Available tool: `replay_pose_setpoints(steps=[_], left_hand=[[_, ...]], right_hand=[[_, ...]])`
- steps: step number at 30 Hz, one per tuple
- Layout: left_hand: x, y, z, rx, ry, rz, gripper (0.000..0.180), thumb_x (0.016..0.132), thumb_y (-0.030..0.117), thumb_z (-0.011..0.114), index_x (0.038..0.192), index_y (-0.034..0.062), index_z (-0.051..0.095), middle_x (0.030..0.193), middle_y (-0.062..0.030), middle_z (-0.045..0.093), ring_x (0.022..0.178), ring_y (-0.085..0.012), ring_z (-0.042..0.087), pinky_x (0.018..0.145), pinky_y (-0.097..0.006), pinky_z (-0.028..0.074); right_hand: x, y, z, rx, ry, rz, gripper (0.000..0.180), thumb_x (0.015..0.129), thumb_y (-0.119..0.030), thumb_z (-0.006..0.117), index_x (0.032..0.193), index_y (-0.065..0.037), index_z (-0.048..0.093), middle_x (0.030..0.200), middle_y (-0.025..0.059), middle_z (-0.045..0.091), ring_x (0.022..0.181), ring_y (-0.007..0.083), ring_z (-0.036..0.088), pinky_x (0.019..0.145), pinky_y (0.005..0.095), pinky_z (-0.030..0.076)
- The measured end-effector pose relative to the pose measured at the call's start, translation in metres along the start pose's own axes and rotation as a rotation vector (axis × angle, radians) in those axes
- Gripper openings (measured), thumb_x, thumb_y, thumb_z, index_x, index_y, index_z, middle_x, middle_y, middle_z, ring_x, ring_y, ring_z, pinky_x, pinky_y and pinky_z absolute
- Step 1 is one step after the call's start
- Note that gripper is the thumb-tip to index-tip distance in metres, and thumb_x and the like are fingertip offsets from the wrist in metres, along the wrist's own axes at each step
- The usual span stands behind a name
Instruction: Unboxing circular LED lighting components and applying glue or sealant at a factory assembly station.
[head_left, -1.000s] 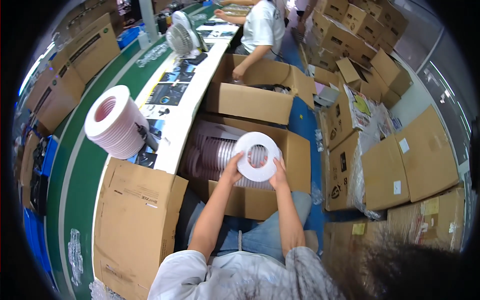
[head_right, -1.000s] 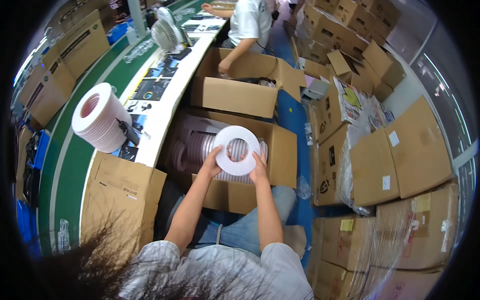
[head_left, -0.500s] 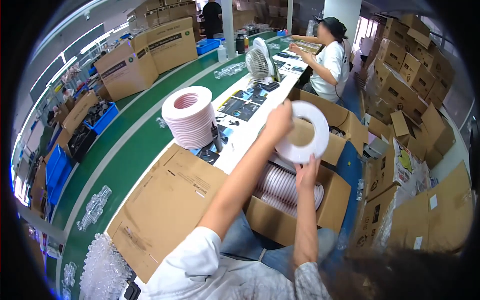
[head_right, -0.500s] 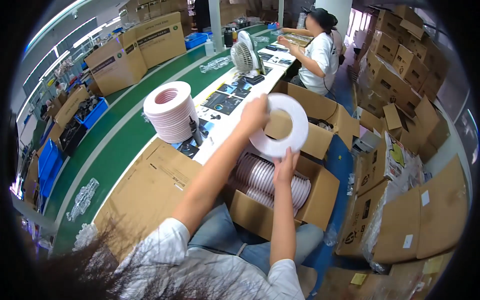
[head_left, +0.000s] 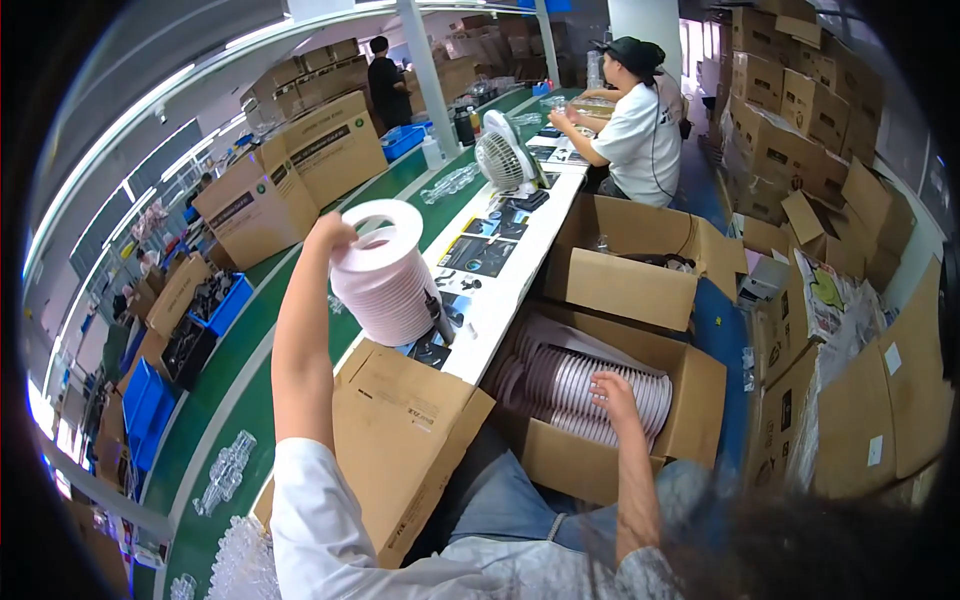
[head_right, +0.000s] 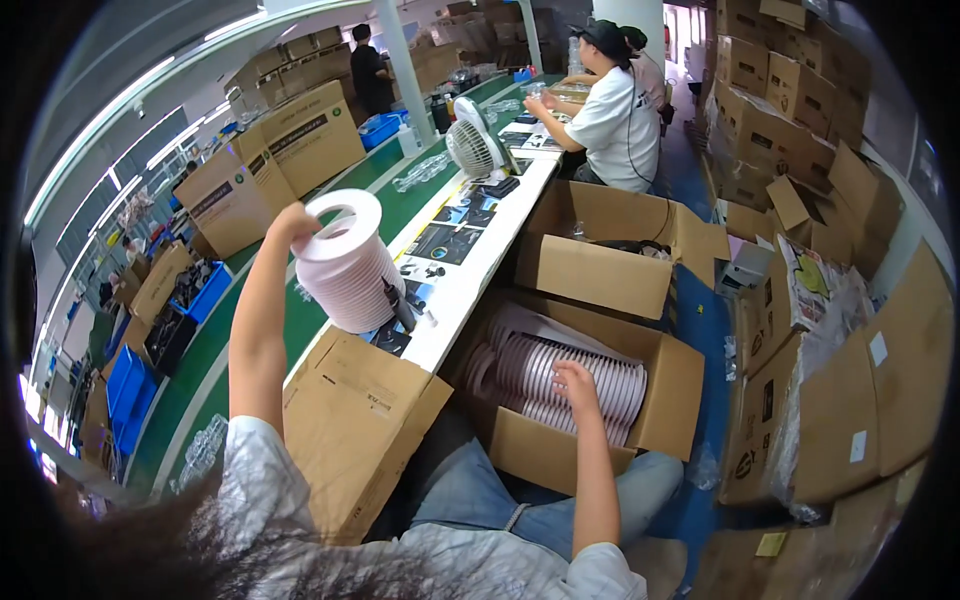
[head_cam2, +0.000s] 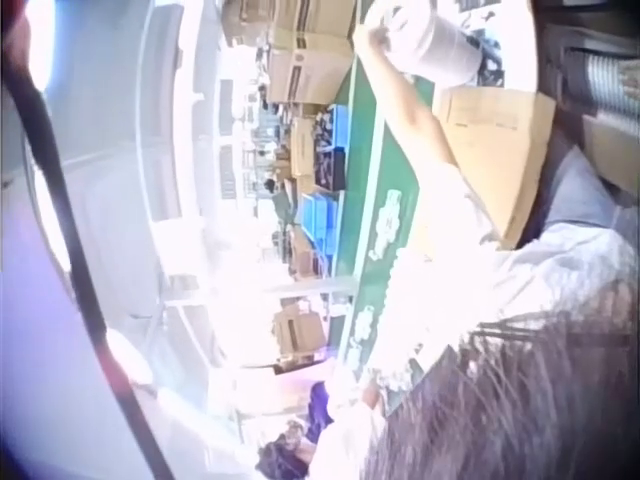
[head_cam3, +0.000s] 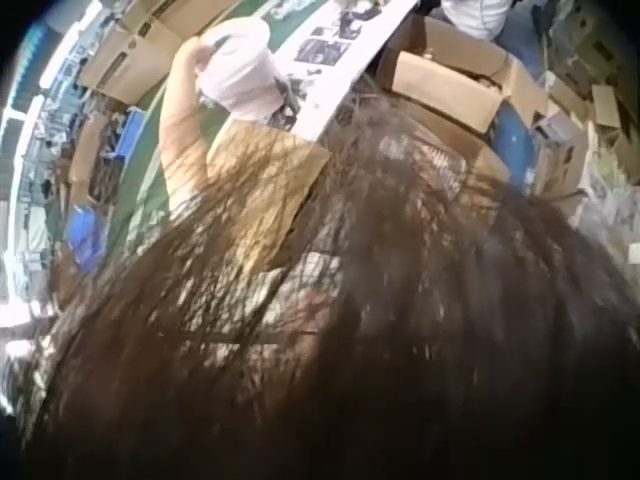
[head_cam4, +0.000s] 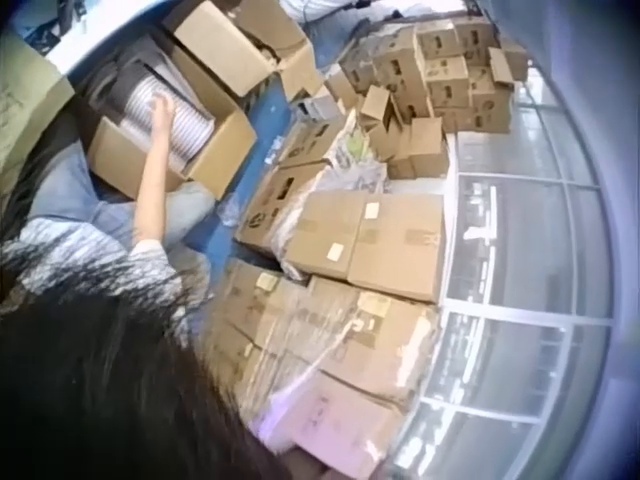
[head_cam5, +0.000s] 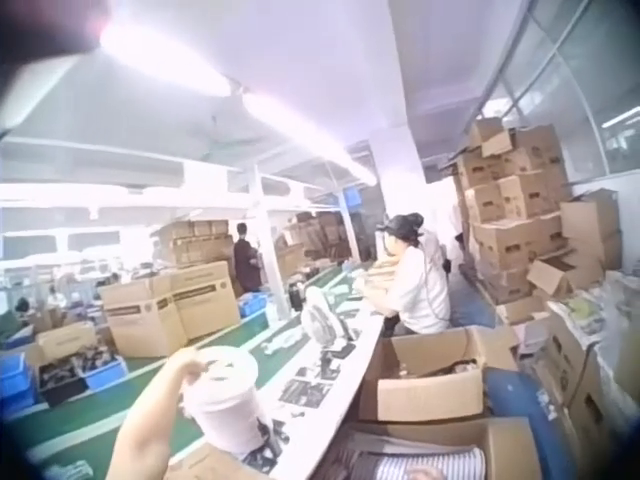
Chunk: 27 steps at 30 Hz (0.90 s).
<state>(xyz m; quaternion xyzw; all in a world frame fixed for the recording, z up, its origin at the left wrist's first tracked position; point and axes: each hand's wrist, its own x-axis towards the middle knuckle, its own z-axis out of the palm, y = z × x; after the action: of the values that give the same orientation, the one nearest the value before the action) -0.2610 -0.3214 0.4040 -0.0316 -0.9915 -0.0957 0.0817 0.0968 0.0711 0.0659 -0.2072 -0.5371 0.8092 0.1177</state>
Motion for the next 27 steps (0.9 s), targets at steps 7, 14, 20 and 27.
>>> replay_pose_setpoints(steps=[7, 14, 20, 27], left_hand=[[-0.030, 0.018, 0.012, -0.079, -0.306, -0.229, 0.042, 0.061, 0.029, 0.075, 0.092, 0.0013, 0.068, 0.099, -0.0171, 0.065, 0.087, -0.0263, 0.065, 0.073, -0.036, 0.050], [0.000, -0.007, 0.032, 0.234, -0.156, -0.126, 0.036, 0.058, 0.021, 0.074, 0.089, 0.0023, 0.069, 0.094, -0.0167, 0.066, 0.086, -0.0270, 0.065, 0.073, -0.036, 0.050], [0.032, -0.044, 0.020, 0.257, -0.320, -0.108, 0.043, 0.053, 0.028, 0.080, 0.087, 0.0035, 0.070, 0.097, -0.0166, 0.065, 0.087, -0.0259, 0.064, 0.074, -0.036, 0.051], [-0.026, 0.208, -0.022, 0.225, 0.356, 0.565, 0.032, 0.064, 0.014, 0.067, 0.092, 0.0013, 0.062, 0.093, -0.0203, 0.064, 0.088, -0.0335, 0.062, 0.075, -0.042, 0.050]], right_hand=[[-0.003, 0.007, -0.031, 0.126, 0.111, 0.009, 0.020, 0.087, -0.015, 0.046, 0.100, -0.004, 0.057, 0.089, 0.0096, 0.063, 0.074, 0.0165, 0.060, 0.065, 0.0285, 0.049], [-0.003, 0.016, -0.044, 0.133, 0.088, 0.006, 0.020, 0.088, -0.016, 0.046, 0.100, -0.004, 0.057, 0.086, 0.0100, 0.063, 0.070, 0.0160, 0.059, 0.065, 0.0296, 0.049], [-0.001, 0.026, -0.039, 0.132, 0.112, 0.028, 0.021, 0.087, -0.016, 0.048, 0.099, -0.001, 0.056, 0.085, 0.0108, 0.062, 0.069, 0.0159, 0.059, 0.064, 0.0278, 0.050], [0.015, 0.047, -0.044, 0.172, 0.267, 0.119, 0.019, 0.086, -0.020, 0.054, 0.091, -0.002, 0.059, 0.079, 0.0086, 0.062, 0.065, 0.0138, 0.057, 0.059, 0.0258, 0.048]])
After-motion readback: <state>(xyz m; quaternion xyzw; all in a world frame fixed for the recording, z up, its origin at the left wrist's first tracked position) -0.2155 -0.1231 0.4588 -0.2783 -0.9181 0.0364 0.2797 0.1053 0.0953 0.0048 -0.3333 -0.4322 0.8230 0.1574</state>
